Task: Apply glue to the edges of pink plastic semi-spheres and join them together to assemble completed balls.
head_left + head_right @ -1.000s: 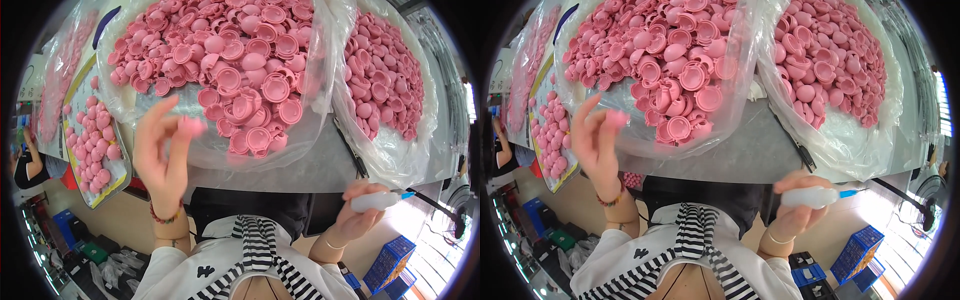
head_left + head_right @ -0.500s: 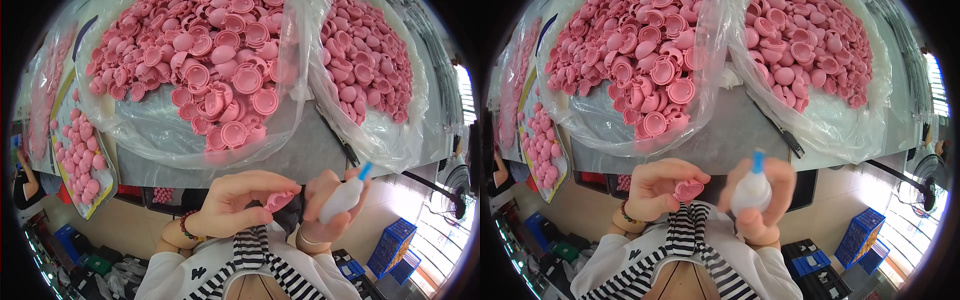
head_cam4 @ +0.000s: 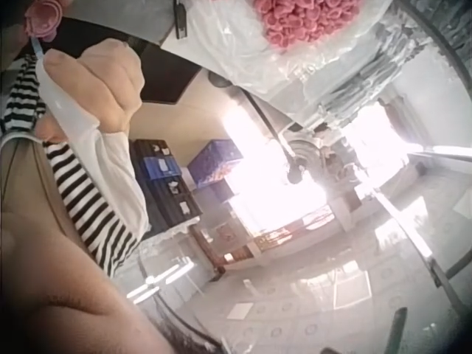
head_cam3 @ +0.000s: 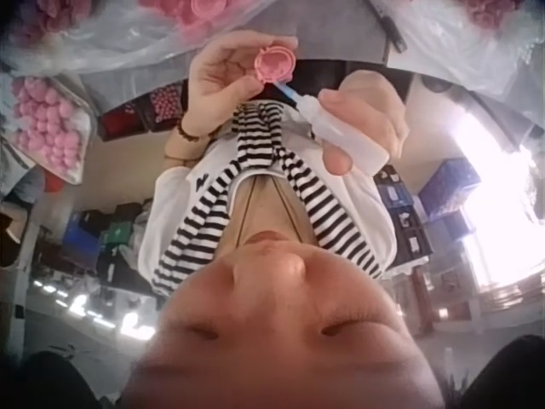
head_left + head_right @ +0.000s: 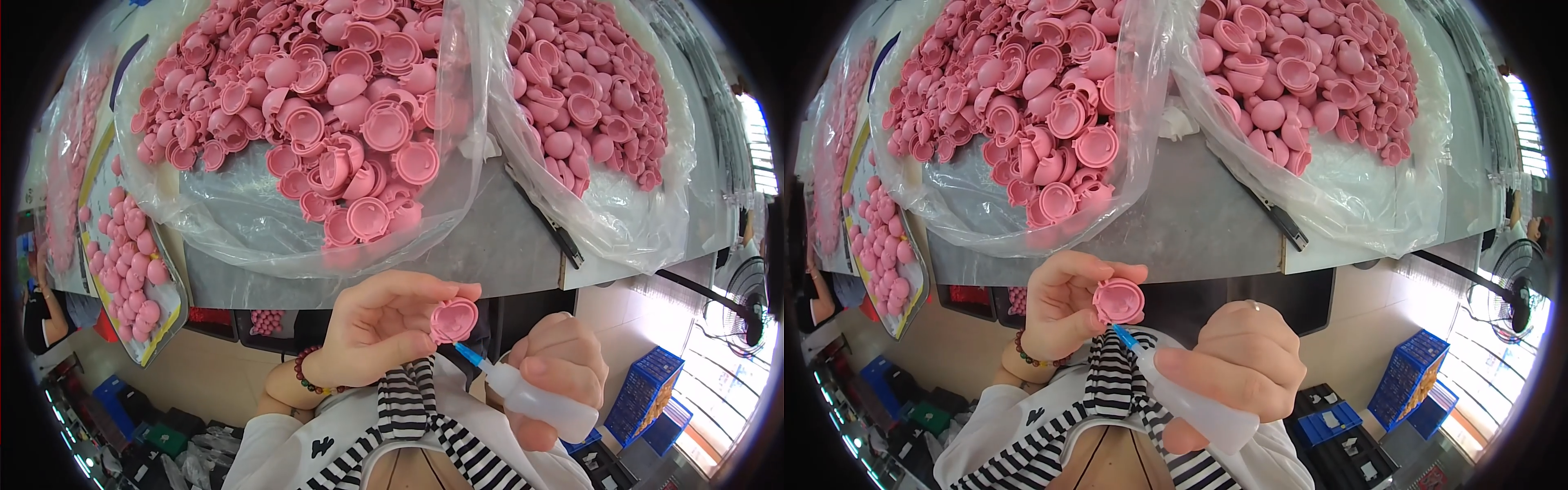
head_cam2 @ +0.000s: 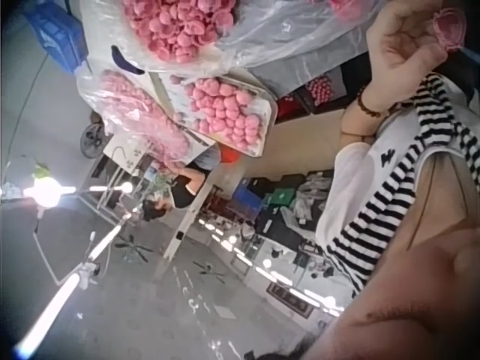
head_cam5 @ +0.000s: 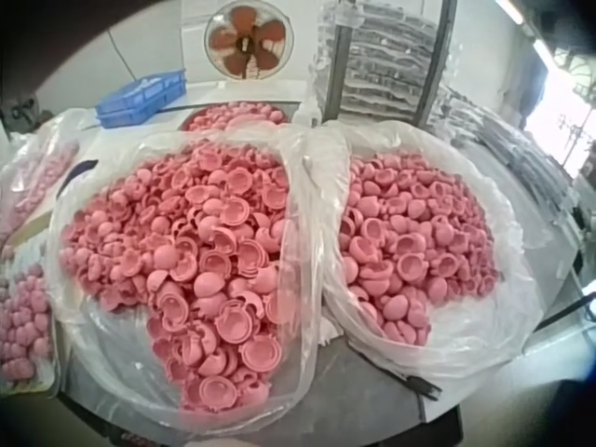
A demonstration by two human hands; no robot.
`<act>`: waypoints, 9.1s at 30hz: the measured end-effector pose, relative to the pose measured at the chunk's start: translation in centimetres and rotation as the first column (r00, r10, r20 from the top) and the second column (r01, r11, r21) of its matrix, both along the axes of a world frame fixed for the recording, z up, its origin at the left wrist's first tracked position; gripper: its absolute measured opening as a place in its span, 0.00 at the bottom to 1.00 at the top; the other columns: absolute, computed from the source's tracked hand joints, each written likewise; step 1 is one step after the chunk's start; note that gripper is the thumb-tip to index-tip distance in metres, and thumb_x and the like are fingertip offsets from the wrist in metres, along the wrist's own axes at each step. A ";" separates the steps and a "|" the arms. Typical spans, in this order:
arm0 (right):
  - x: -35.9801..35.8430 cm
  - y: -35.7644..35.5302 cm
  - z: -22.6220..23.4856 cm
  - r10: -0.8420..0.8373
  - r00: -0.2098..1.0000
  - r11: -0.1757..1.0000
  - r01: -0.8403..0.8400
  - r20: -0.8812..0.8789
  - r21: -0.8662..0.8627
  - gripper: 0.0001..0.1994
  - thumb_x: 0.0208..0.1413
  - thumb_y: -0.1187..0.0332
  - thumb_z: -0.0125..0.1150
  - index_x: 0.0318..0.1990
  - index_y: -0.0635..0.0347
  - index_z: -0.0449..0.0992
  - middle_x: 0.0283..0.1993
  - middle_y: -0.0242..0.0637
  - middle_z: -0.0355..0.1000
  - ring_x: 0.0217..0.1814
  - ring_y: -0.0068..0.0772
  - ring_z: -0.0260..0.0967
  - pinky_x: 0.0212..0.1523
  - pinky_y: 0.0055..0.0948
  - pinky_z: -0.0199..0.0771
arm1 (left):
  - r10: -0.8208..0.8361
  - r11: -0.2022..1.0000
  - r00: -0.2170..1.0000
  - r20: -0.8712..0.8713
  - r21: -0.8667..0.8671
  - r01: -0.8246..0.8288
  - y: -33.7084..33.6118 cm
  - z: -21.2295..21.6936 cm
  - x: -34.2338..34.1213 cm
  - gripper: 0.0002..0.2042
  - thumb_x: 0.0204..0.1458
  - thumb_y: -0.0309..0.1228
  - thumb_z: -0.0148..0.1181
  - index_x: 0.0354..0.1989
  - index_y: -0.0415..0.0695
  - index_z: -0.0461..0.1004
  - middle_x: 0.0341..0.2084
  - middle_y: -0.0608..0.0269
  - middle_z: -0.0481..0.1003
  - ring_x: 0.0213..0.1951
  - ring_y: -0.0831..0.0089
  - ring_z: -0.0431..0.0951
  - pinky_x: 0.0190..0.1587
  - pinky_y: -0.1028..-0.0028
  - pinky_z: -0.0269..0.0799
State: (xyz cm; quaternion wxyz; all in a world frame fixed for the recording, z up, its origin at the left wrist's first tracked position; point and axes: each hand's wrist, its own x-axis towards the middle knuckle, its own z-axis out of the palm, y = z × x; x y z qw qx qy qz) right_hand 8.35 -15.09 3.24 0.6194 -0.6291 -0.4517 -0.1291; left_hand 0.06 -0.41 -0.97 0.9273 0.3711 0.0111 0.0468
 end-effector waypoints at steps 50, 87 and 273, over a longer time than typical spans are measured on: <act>18.0 -20.9 -1.4 -0.946 0.322 0.324 0.942 -0.039 -0.088 0.21 0.44 0.74 0.60 0.44 0.74 0.59 0.39 0.48 0.69 0.38 0.30 0.67 0.39 0.25 0.69 | -0.162 0.920 0.983 -0.089 -0.373 0.118 0.1 0.8 0.2 0.20 0.46 0.29 0.56 0.46 0.40 0.57 0.43 0.40 0.67 0.31 0.64 0.76 0.34 0.71 0.73; 4.6 -1.2 -1.2 -0.125 0.987 0.774 0.035 -0.099 -0.632 0.16 0.29 0.77 0.65 0.32 0.62 0.72 0.30 0.36 0.68 0.27 0.29 0.65 0.24 0.21 0.65 | 0.120 0.937 0.993 0.005 0.330 -0.115 0.4 0.8 0.2 0.18 0.40 0.14 0.56 0.43 0.31 0.65 0.45 0.44 0.66 0.43 0.67 0.71 0.45 0.74 0.68; 7.5 -3.7 -0.8 0.037 0.998 0.733 -0.058 -0.046 -0.678 0.04 0.41 0.75 0.53 0.26 0.61 0.65 0.27 0.37 0.62 0.29 0.37 0.59 0.31 0.28 0.59 | 0.005 1.000 1.000 0.016 -0.023 -0.005 0.2 0.2 0.0 0.20 0.39 0.21 0.62 0.41 0.33 0.63 0.41 0.38 0.67 0.45 0.61 0.71 0.47 0.68 0.67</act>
